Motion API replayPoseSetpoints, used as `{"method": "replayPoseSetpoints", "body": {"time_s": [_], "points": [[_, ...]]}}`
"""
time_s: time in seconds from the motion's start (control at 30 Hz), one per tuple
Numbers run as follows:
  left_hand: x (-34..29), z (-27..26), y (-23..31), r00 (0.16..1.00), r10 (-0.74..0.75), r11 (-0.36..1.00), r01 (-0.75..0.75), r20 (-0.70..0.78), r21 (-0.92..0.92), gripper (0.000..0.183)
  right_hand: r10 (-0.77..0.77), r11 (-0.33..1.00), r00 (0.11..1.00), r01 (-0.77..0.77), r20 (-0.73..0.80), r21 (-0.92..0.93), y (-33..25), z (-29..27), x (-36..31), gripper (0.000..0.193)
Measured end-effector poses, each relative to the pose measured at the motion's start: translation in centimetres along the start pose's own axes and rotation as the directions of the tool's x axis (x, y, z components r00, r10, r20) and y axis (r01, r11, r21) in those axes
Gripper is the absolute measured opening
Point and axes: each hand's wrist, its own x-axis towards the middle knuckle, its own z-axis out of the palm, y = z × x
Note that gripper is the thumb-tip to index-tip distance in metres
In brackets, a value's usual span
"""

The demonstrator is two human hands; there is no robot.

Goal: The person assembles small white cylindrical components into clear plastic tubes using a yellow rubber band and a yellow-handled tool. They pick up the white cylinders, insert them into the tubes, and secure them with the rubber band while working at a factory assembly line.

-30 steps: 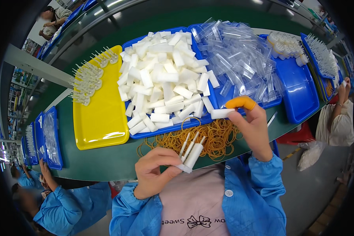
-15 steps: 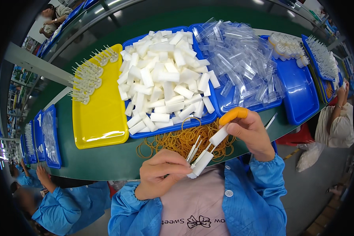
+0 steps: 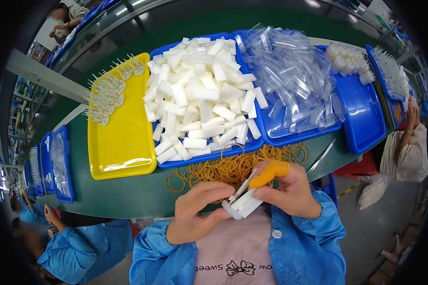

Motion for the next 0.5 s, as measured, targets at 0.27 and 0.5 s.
{"method": "replayPoseSetpoints", "body": {"time_s": [0.27, 0.5], "points": [[-0.8, 0.2, -2.2, 0.980, -0.198, 0.855, 0.177, 0.010, -0.488, 0.030, -0.334, 0.547, 0.940, 0.130, -0.073, -0.827, 1.7, -2.4, 4.9, 0.029], [-0.9, -0.4, -2.6, 0.983, -0.167, 0.882, 0.116, -0.073, -0.457, 0.027, -0.263, 0.230, 0.964, 0.035, -0.027, -0.973, 2.8, -2.2, 6.5, 0.023]]}}
